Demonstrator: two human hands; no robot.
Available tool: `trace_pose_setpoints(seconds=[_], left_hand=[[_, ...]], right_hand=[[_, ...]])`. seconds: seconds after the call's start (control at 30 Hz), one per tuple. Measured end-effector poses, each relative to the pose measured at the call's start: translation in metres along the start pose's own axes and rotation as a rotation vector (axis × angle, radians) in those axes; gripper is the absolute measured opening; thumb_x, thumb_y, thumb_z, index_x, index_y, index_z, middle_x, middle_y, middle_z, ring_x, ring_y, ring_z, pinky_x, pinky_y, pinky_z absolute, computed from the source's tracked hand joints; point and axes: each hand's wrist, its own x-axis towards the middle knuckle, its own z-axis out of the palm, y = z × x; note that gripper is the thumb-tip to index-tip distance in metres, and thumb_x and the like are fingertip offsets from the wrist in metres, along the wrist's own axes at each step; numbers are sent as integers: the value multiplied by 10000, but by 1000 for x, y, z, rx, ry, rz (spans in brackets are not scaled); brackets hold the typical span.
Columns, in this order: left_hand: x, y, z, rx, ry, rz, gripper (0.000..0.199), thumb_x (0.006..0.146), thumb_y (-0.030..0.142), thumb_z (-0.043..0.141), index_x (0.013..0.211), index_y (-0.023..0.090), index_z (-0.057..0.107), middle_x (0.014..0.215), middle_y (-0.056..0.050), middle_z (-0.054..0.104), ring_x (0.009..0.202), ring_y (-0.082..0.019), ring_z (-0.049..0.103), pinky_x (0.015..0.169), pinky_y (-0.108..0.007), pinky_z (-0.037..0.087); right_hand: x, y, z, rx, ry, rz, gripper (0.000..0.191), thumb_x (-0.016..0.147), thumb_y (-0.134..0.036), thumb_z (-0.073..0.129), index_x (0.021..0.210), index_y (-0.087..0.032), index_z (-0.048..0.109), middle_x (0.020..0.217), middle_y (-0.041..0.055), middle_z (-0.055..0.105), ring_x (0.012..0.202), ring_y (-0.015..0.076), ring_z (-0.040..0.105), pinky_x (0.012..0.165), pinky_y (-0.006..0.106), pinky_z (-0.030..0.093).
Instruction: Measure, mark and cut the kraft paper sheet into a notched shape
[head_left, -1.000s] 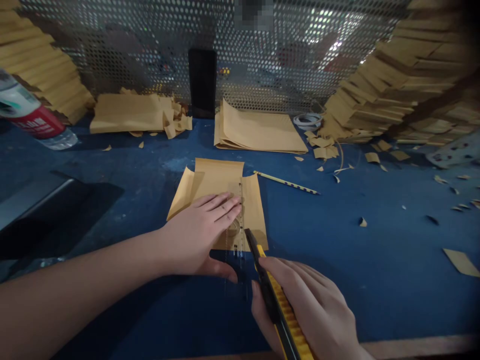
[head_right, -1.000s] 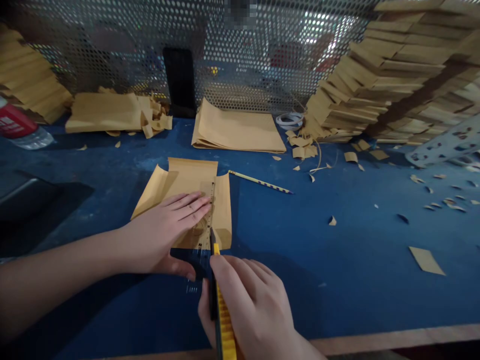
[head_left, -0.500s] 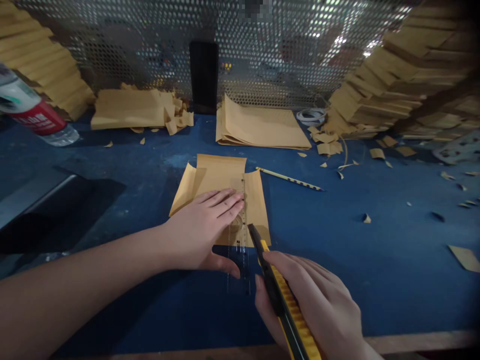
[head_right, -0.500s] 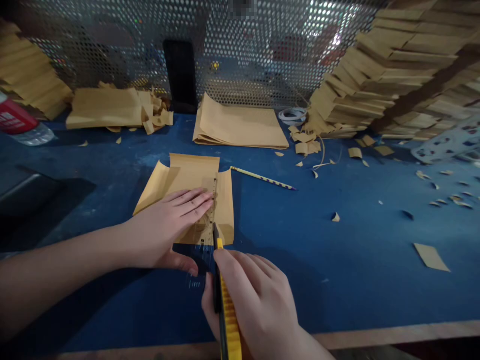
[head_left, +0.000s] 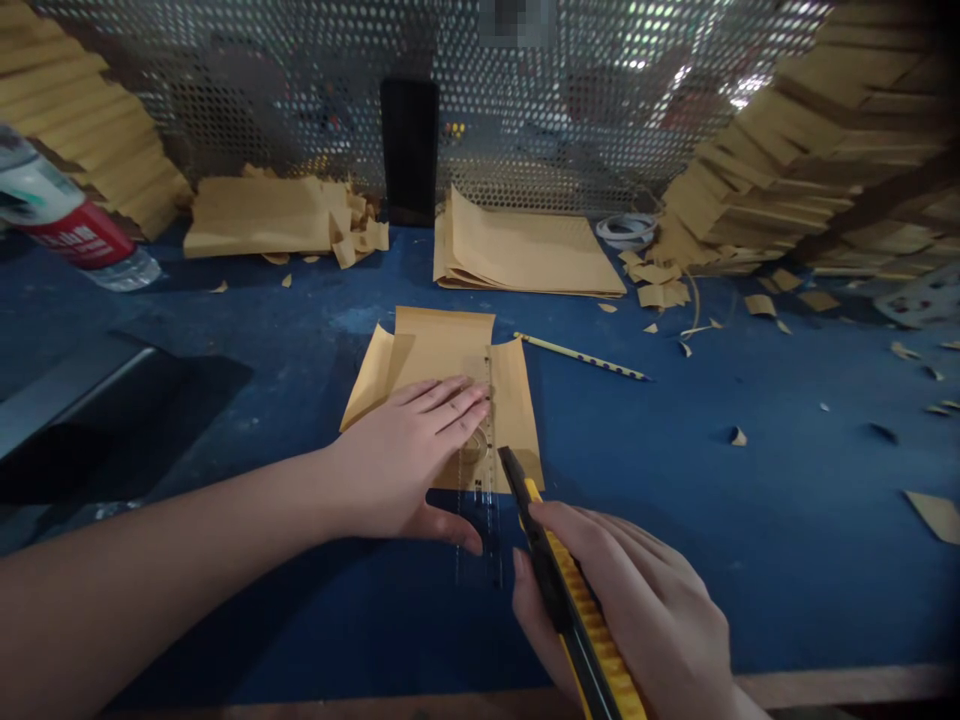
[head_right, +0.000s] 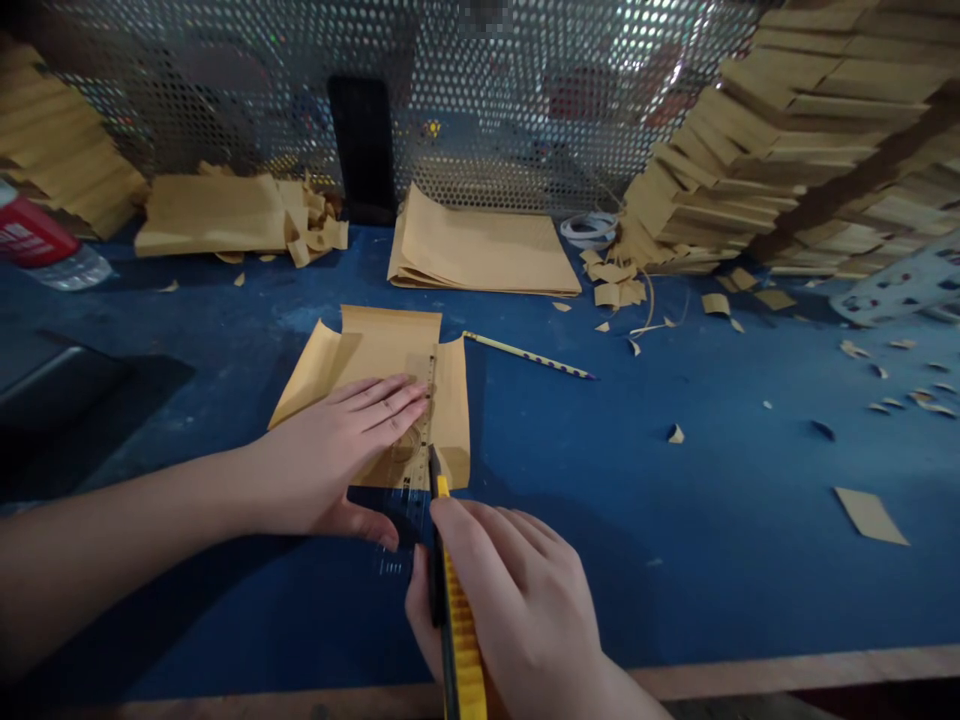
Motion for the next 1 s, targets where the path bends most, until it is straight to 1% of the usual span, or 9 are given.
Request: trace_pose_setpoints(seconds=[0.17, 0.33, 0.53, 0.67, 0.83, 1.0], left_hand=[[0, 0, 0, -3, 2, -2, 1201, 740, 941, 365, 1559, 81, 191, 1649, -97, 109, 1538, -287, 113, 1261, -417, 71], [0, -1, 0, -7, 3, 5, 1220, 722, 946, 385, 1561, 84, 182, 1649, -98, 107, 1539, -290, 106, 1262, -424, 72], [0, -2, 1, -16, 9, 13, 1209, 733, 945, 370, 1558, 79, 197, 1650, -102, 116, 1537, -296, 116, 1262, -421, 77], [0, -2, 0, -19, 6, 9, 1190, 748, 938, 358, 1558, 80, 204, 1651, -104, 114, 1536, -299, 118, 1261, -420, 71], [0, -2, 0, -36, 3, 7, 1193, 743, 944, 349, 1561, 88, 198, 1650, -98, 107, 1538, -296, 103, 1263, -417, 58], [0, -1, 0, -35, -4, 1, 1201, 735, 949, 349, 1562, 93, 193, 1652, -94, 100, 1539, -300, 100, 1262, -430, 58]], right_hand=[[1, 0, 1, 9, -2, -11, 243, 818, -164, 612, 1060, -137, 616, 871, 49, 737, 728, 172, 719, 679, 313, 579], [2, 2, 0, -2, -5, 35, 235, 830, -158, 616, 1064, -140, 615, 880, 53, 736, 734, 165, 713, 717, 303, 568], [2, 2, -1, -8, -10, 30, 194, 828, -185, 605, 1019, -158, 607, 843, 40, 729, 696, 162, 708, 683, 286, 560], [4, 1, 1, 4, -26, 37, 199, 841, -182, 588, 1038, -166, 606, 847, 41, 732, 695, 166, 710, 661, 274, 562], [6, 1, 0, 20, -37, 94, 175, 866, -200, 567, 1038, -190, 598, 819, 24, 719, 660, 153, 695, 632, 261, 553], [6, 1, 0, -2, -48, 85, 199, 869, -197, 564, 1066, -187, 595, 829, 31, 724, 669, 157, 704, 627, 268, 555]])
